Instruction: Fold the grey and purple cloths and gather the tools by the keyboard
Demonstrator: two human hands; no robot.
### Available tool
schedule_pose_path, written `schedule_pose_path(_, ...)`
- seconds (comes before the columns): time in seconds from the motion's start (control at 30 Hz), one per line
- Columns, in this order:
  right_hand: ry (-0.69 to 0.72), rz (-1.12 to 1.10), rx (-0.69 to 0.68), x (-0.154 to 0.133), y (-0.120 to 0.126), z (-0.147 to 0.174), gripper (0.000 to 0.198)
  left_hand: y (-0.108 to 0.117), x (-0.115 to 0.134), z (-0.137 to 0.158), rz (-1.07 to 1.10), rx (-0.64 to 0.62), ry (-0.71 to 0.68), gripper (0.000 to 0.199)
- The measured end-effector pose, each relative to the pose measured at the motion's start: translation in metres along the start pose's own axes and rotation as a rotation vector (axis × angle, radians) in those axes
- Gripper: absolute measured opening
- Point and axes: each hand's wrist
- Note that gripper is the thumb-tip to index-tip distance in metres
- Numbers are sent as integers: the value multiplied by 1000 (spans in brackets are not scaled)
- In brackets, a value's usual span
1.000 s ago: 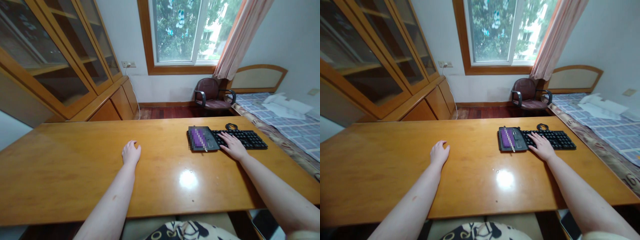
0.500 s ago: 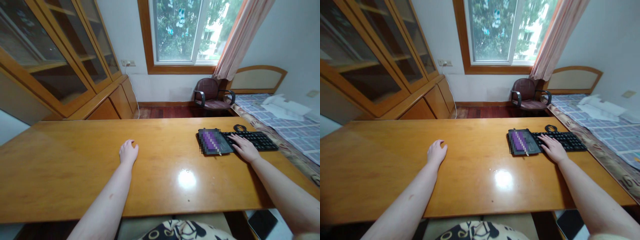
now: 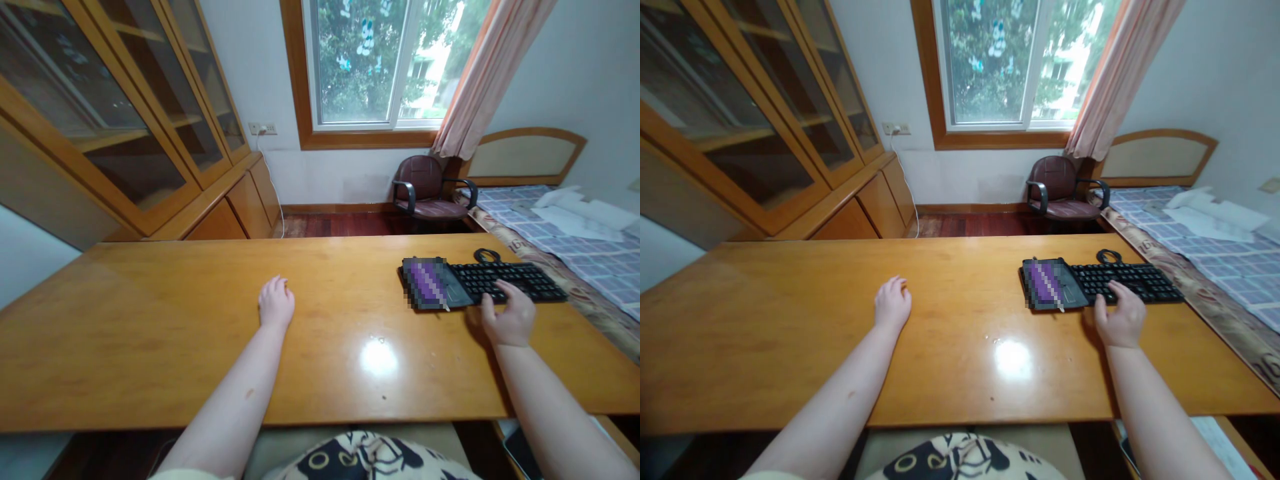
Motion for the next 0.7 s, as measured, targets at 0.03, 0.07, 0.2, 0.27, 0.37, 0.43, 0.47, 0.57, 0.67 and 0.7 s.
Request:
schedule_pose_path(0.03,75,-64,21,-22,5,6,38,-1,13,7,12,5,-123,34)
schedule_pose_path(0.07,163,-138,25,-47,8,13,34,-3,27,14,27,-11,-246,35)
schedule_pose_path(0.2,508,-425,-274,-150,4,32,28,-14,82,34,75,-73,-528,37)
schedule_pose_path(0.27,527,-421,-451,-188,-11,31,32,-19,99,35,93,-106,-550,40)
schedule_pose_path(0.37,264,-285,-526,-214,-46,19,44,-26,108,28,85,-138,-453,49)
schedule_pose_path(0.43,122,-199,-579,-218,-67,8,58,-30,107,23,60,-162,-360,58)
schedule_pose_path(0.47,91,-178,-608,-219,-76,4,63,-32,107,21,48,-179,-328,63)
schedule_pose_path(0.57,88,-173,-670,-217,-91,-3,75,-36,105,18,15,-230,-287,74)
schedule_pose_path(0.67,95,-172,-691,-216,-94,-2,84,-39,105,16,-18,-266,-267,82)
schedule_pose_path(0.7,94,-162,-702,-216,-93,-1,86,-40,105,16,-28,-281,-264,83)
Point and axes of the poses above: each hand's wrist, its own z-axis away from the middle knuckle, its own y-axis out of the back of the hand, x = y × z
